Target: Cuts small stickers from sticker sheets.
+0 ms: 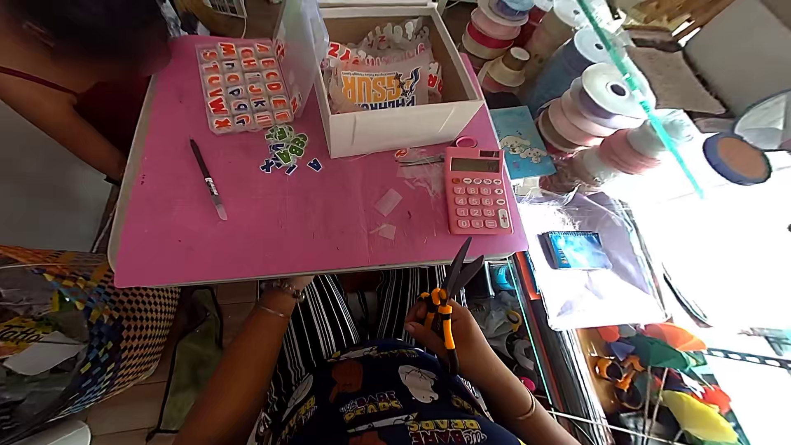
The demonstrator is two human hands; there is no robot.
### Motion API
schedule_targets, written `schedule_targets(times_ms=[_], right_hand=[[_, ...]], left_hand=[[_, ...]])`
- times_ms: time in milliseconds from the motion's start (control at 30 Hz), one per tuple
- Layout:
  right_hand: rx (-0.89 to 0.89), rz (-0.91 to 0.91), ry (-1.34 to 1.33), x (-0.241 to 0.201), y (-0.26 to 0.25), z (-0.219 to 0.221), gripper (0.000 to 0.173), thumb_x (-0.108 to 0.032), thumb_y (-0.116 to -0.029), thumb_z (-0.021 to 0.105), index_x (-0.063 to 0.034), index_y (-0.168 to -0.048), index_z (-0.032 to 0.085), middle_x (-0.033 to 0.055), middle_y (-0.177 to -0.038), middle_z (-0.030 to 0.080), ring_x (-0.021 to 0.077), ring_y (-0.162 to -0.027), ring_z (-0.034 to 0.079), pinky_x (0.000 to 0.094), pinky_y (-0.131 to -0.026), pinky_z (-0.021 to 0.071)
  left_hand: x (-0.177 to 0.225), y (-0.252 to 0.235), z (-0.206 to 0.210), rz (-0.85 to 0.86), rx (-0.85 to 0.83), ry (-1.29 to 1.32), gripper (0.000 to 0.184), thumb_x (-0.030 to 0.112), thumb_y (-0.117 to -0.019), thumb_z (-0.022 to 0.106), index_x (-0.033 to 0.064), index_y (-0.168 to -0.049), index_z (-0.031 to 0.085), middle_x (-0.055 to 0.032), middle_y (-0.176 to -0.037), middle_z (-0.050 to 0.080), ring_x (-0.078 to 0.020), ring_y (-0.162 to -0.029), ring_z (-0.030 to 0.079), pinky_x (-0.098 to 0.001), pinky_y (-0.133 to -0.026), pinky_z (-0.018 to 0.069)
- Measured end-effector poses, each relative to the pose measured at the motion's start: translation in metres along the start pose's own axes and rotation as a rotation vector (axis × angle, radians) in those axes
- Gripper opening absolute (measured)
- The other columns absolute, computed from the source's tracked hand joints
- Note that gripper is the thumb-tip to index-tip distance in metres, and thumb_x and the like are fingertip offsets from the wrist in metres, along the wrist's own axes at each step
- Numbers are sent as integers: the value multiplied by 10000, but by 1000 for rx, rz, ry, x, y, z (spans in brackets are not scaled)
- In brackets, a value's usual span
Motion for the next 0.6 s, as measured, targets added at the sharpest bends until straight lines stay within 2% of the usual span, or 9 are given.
schedule_targets(times_ms=[133, 167, 233, 267, 333, 367, 400, 467, 600], right_hand=[[-28, 26, 13, 10, 5, -4, 170, -152, -897, 752, -79, -985, 626, -64, -859, 702, -35, -715, 625, 129, -640, 521], [-37, 44, 14, 13, 7, -3, 172, -154, -899, 753, -78, -987, 626, -64, -863, 700, -36, -714, 620, 129, -636, 515], [-46, 53, 4, 15, 4, 0, 194, -163, -902, 756, -68, -1011, 626, -45, -911, 714, -27, -727, 627, 137, -640, 522], [-47, 40, -8, 13, 1, 2, 216, -173, -910, 755, -54, -1040, 629, -28, -963, 728, -20, -750, 638, 147, -659, 532], [-55, 10, -33, 6, -8, 8, 282, -207, -926, 734, -27, -1104, 610, 0, -1074, 736, -13, -812, 655, 163, -708, 545], [-65, -10, -59, 0, -13, 12, 308, -230, -934, 722, -25, -1125, 594, -7, -1093, 729, -15, -833, 657, 169, -731, 549], [-75, -38, -99, -6, -18, 16, 317, -247, -942, 718, -31, -1135, 591, -33, -1058, 712, -14, -837, 656, 178, -749, 561], [-114, -89, -192, -21, -27, 22, 296, -247, -955, 709, -60, -1148, 586, -71, -996, 717, 5, -854, 677, 205, -785, 577], [-180, -149, -379, -36, -37, 23, 307, -314, -970, 701, -87, -1140, 582, -8, -1019, 737, 98, -915, 715, 293, -841, 601]], left_hand=[[-2, 14, -8, 70, 290, 148, 441, 247, -1010, 619, -58, -1328, 612, -319, -1348, 580, -454, -1344, 493, -622, -1118, 341], [-1, 22, -9, 82, 246, 126, 397, 216, -1026, 587, -60, -1309, 623, -322, -1333, 587, -468, -1325, 507, -635, -1104, 354], [8, 43, -13, 159, -31, 95, 339, 179, -1043, 542, -36, -1286, 639, -290, -1277, 629, -458, -1226, 588, -645, -1036, 430], [14, 59, -17, 223, -180, 187, 324, 186, -1041, 563, -21, -1283, 626, -242, -1229, 650, -392, -1140, 630, -589, -987, 482], [25, 94, -26, 416, -298, 498, 267, 189, -993, 640, 37, -1212, 625, -70, -1068, 670, -142, -920, 645, -344, -830, 545], [30, 110, -31, 528, -312, 676, 252, 184, -974, 655, 63, -1193, 627, 11, -1040, 673, -41, -904, 645, -243, -816, 554], [35, 123, -37, 638, -332, 828, 250, 177, -977, 658, 81, -1205, 622, 55, -1060, 686, -1, -938, 652, -201, -838, 557], [43, 137, -50, 804, -375, 971, 281, 168, -1011, 624, 112, -1285, 606, 62, -1154, 709, -21, -1050, 662, -206, -916, 550], [49, 137, -63, 877, -378, 968, 314, 111, -1032, 567, 101, -1344, 595, 24, -1179, 710, -70, -1081, 671, -238, -936, 559]])
Point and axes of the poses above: each hand's wrist, its own y-axis away from the middle knuckle, its own z-axis out of the palm, x = y × z, the point moved 6 cm from there along -y, towards the middle knuckle
